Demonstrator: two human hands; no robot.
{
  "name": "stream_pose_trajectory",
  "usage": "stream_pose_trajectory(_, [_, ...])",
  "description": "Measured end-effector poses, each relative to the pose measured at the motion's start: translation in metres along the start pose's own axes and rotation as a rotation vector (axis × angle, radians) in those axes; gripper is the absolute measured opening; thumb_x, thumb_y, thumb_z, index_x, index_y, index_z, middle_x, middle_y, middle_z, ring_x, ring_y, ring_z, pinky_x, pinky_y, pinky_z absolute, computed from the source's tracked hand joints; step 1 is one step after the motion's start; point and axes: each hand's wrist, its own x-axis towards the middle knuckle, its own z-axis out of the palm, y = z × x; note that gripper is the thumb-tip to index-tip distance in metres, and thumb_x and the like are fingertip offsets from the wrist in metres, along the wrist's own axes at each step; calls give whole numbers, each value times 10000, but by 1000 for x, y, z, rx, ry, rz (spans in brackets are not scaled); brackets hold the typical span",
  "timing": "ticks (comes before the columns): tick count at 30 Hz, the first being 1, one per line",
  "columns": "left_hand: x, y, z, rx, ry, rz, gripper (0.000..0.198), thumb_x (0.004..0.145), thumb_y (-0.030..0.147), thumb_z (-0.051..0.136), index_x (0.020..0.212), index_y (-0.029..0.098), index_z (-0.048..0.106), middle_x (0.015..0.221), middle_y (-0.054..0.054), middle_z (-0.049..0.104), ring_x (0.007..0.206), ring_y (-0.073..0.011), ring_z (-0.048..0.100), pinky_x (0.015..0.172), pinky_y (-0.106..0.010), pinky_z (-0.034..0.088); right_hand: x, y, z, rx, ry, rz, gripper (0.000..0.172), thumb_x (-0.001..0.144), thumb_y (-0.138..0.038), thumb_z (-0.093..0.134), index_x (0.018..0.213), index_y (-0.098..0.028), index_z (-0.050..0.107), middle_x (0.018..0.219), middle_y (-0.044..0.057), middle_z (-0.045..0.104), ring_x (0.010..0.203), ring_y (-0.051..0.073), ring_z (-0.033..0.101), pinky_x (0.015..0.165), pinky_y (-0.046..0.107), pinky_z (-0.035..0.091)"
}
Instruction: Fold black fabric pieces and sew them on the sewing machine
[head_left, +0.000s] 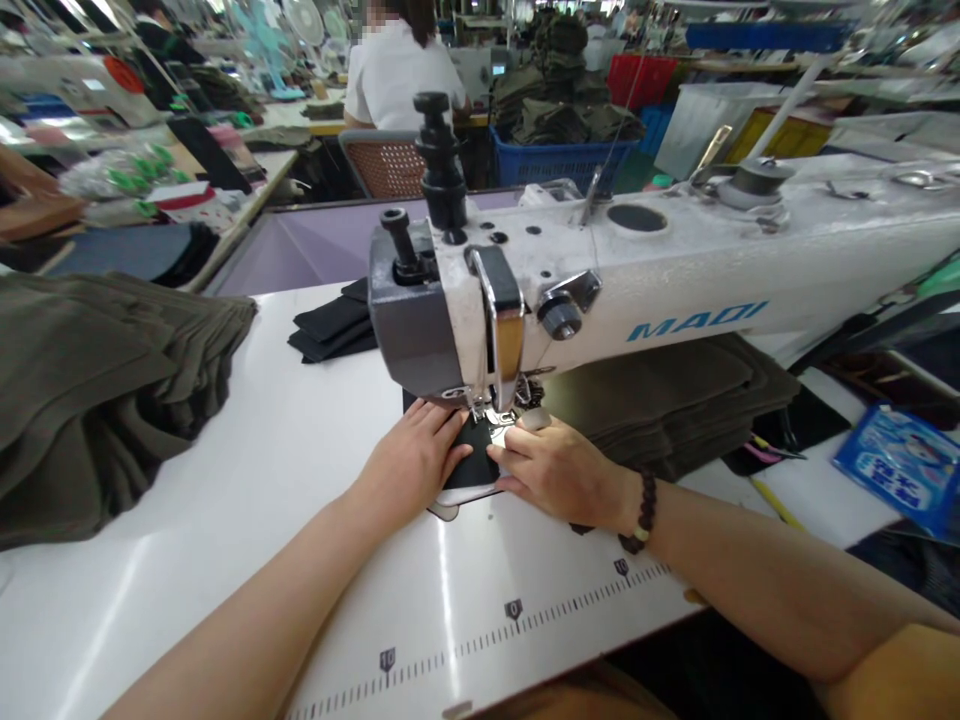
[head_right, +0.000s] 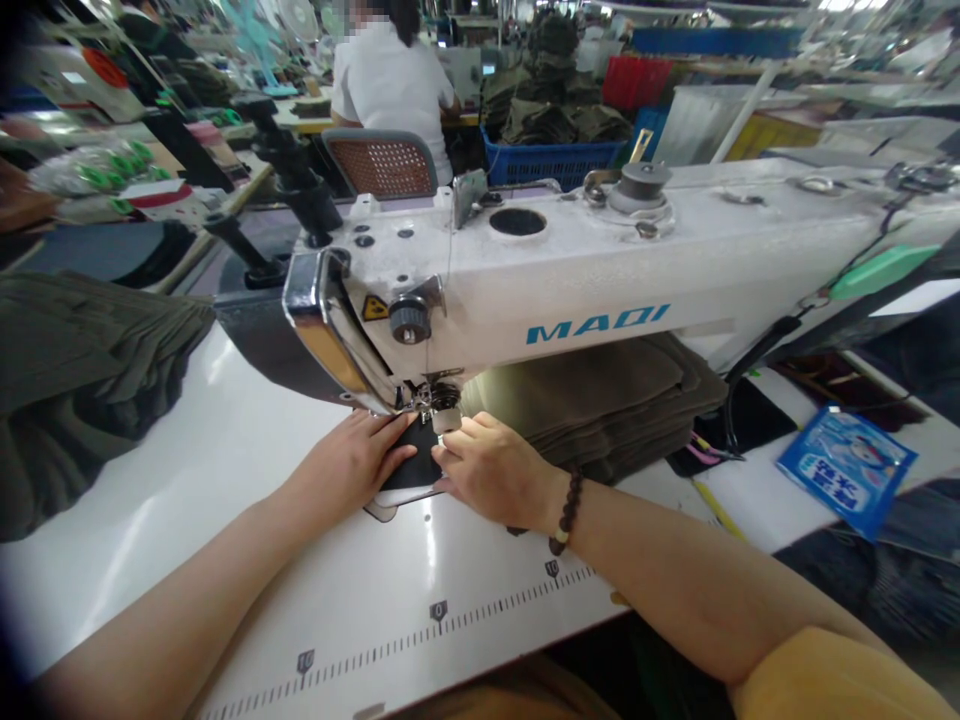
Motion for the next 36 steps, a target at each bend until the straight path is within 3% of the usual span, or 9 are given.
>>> stream_pose_trajectory(11, [2,-3,1,32,26,39,334,865,289,426,1094,72,537,1041,-153,585,1042,-288,509,851,-437,448,1,0,2,-17,12,10,253,824,-366,525,925,-139,575,813,41,577,755,190,482,664,317,315])
stream_pose_trajectory(20, [-17,18,-10,-68,50,237,216,867,170,418,919,120,622,946,-72,631,894,-190,571,744,-306,510,-4,4,4,81,85,-136,223,858,-344,470,876,-154,586,757,24,557,730,168,472,633,300,301])
stream_pose_trajectory(27, [-12,13,-9,-25,74,256,294,893,162,345,956,72,618,958,-96,637,958,-181,576,849,-283,498,-1,1,4,55,41,-46,228,857,-329,477,931,-143,588,782,36,574,760,177,497,638,296,311])
stream_pose_trajectory(36, [-2,8,-2,-15,131,158,342,909,213,299,928,90,618,964,-93,638,903,-176,596,800,-285,520,7,-6,6,-26,29,112,214,836,-311,517,963,-148,570,801,38,599,737,184,513,643,305,311])
